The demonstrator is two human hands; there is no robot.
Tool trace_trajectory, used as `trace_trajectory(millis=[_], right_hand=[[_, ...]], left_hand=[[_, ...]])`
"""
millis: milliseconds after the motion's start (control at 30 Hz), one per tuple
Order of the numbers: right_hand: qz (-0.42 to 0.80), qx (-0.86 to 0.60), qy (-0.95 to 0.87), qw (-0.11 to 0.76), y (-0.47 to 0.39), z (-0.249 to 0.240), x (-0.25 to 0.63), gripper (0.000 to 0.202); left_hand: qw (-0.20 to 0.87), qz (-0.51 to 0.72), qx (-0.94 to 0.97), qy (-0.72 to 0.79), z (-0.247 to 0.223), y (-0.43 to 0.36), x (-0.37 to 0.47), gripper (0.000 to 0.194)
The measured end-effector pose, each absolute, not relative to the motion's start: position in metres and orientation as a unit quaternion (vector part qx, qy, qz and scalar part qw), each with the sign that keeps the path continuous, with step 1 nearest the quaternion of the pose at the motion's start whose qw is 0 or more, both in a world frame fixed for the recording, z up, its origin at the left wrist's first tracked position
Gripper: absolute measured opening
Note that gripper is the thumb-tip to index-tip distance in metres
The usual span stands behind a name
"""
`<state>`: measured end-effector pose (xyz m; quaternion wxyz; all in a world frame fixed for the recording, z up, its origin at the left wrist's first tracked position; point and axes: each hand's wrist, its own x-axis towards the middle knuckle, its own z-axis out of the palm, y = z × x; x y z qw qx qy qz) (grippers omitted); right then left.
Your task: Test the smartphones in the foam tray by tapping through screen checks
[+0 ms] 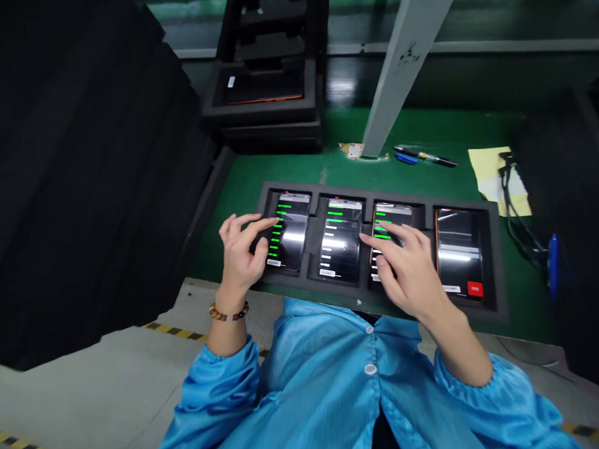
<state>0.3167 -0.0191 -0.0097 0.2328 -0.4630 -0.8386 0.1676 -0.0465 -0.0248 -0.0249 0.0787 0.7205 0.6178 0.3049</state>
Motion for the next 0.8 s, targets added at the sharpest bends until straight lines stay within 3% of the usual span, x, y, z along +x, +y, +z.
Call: trace_trajectory(millis=[200, 467, 800], right_hand=[[0.168, -0.452, -0.848, 0.218, -0.004, -0.013, 0.290, 0.042], [0.143, -0.547, -0.780, 0.267, -0.027, -0.005, 0.349, 0.043], [0.139, -0.545, -0.785, 0.260, -0.040, -0.019, 0.352, 0.039]], left_hand=[[0.074, 0.279, 0.703, 0.650, -0.020, -0.027, -0.042, 0.042], [0.102, 0.228, 0.726, 0.641, -0.016, -0.024, -0.041, 0.045], [0.070, 0.267, 0.726, 0.630, -0.020, -0.026, -0.043, 0.044]])
